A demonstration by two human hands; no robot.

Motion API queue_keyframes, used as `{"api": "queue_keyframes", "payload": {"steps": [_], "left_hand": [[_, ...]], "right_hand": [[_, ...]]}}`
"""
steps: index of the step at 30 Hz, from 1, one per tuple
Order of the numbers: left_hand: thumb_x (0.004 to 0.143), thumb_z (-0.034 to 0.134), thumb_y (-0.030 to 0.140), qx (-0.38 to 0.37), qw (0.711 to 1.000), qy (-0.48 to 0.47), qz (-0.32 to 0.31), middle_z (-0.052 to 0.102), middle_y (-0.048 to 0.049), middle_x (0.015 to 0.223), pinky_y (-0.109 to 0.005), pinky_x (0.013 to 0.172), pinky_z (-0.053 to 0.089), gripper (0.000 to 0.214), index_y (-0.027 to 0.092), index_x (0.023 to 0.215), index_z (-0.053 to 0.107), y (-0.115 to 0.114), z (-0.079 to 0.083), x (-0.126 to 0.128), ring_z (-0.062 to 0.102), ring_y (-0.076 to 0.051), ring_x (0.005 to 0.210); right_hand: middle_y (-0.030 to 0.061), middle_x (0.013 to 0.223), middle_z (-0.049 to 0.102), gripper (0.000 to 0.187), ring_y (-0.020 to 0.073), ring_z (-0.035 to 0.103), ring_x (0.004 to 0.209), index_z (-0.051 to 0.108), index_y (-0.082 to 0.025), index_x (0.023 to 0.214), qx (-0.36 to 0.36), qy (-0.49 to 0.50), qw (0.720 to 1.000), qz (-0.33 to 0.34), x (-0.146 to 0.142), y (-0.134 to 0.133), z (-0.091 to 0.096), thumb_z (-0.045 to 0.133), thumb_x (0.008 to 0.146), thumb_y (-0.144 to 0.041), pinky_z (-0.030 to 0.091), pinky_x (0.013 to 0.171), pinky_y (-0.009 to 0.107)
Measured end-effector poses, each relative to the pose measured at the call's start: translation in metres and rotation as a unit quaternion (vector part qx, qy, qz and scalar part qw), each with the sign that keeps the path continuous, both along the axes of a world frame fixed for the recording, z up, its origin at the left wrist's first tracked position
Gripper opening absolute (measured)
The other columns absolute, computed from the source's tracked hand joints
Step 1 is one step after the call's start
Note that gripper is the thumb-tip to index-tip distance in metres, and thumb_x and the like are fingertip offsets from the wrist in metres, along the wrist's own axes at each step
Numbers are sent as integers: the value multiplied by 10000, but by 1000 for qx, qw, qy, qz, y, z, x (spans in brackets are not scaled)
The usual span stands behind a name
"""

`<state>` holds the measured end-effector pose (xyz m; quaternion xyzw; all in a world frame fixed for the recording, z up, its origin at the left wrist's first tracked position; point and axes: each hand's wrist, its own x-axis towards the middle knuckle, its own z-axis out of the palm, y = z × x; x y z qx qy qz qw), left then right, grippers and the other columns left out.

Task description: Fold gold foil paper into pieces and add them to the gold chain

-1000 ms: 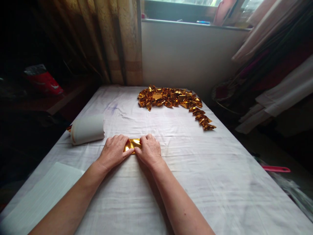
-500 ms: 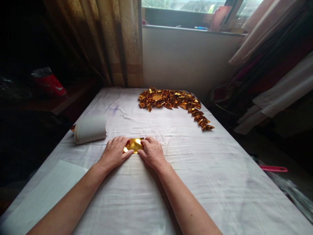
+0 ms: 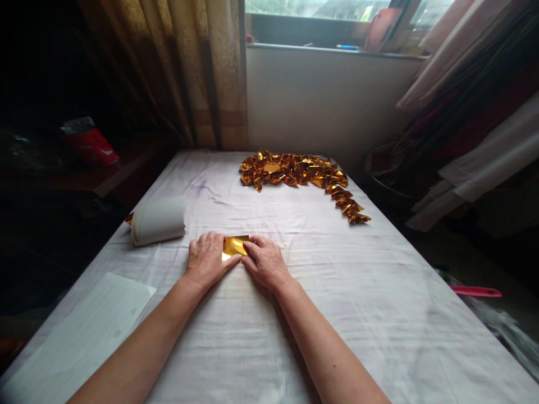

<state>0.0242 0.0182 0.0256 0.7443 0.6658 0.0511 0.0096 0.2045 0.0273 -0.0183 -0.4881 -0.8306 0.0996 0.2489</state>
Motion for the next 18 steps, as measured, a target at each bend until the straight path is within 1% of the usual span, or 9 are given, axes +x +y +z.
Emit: {"api": "queue_keyframes", "payload": {"steps": [2, 4, 10, 14, 18], "left_hand": [[822, 562, 616, 3, 1000, -3, 18, 590, -144, 1102, -452, 913, 356, 531, 158, 1092, 557, -2, -2, 4, 512, -321, 1065], [815, 587, 590, -1, 1000, -20, 16, 584, -135, 1120, -454, 928, 348, 520, 165, 1111, 551, -3, -4, 1, 511, -317, 1076], [835, 614, 433, -14, 995, -80, -52, 594, -52, 1194, -444, 990, 327, 379, 262, 1167, 546, -1, -7, -26, 510, -273, 1129], [837, 609, 378, -40, 989, -105, -93, 598, -25, 1237, -432, 1017, 323, 387, 305, 1211, 543, 6, -10, -43, 508, -255, 1154], [837, 588, 361, -69, 979, -127, -146, 568, -19, 1328, -437, 1047, 315, 420, 317, 1250, 530, 15, -12, -59, 481, -251, 1225]], "right_hand": [[99, 1207, 611, 292, 221, 569, 1090, 664, -236, 1146, 4, 5, 1000, 4, 0, 0, -1, 567, 904, -368, 459, 948, 354], [97, 1206, 611, 285, 219, 573, 1084, 666, -238, 1143, 7, 8, 1000, 7, 1, 1, -2, 576, 896, -349, 461, 948, 354], [97, 1211, 612, 296, 230, 570, 1088, 665, -238, 1149, 13, 12, 1000, 6, 1, 0, -2, 601, 870, -312, 466, 953, 375], [100, 1212, 611, 304, 234, 571, 1091, 664, -234, 1154, 13, 15, 1000, 5, 1, 0, -2, 608, 866, -314, 466, 953, 380], [100, 1213, 609, 310, 232, 567, 1097, 660, -230, 1163, 7, 22, 1000, 9, 2, 0, -4, 600, 874, -323, 460, 959, 380]]}}
